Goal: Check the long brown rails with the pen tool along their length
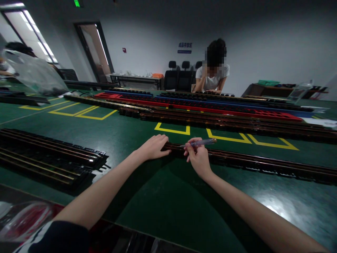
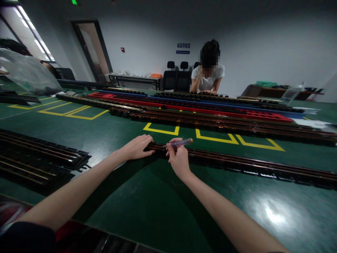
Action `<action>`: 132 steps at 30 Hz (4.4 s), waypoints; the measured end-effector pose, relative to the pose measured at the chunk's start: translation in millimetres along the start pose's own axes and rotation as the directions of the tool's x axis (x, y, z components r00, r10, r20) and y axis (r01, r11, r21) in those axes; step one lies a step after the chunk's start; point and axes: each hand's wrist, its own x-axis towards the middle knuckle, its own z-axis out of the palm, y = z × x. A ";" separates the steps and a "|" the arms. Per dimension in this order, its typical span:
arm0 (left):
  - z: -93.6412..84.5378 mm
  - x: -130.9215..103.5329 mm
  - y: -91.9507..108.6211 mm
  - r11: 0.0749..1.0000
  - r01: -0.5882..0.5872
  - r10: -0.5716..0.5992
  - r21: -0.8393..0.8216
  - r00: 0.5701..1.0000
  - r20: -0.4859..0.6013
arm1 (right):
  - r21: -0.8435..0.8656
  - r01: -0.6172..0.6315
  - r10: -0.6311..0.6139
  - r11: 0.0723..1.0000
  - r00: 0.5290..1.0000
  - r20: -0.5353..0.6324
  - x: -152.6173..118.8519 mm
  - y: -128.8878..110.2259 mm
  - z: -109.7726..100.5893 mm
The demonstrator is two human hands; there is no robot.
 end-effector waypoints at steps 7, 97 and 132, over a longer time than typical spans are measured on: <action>-0.4 0.3 0.5 1.000 0.001 -0.001 0.014 1.000 0.003 | -0.011 -0.015 0.015 1.000 1.000 -0.003 0.4 -3.0 -0.5; -10.3 -4.7 -2.2 1.000 -0.001 -0.001 0.020 0.998 0.069 | 0.010 0.006 -0.006 1.000 1.000 -0.010 2.1 3.0 2.7; 1.0 -3.2 2.1 0.989 0.025 -0.025 0.147 1.000 -0.002 | 0.029 -0.055 0.055 0.998 0.998 -0.021 3.7 1.9 5.1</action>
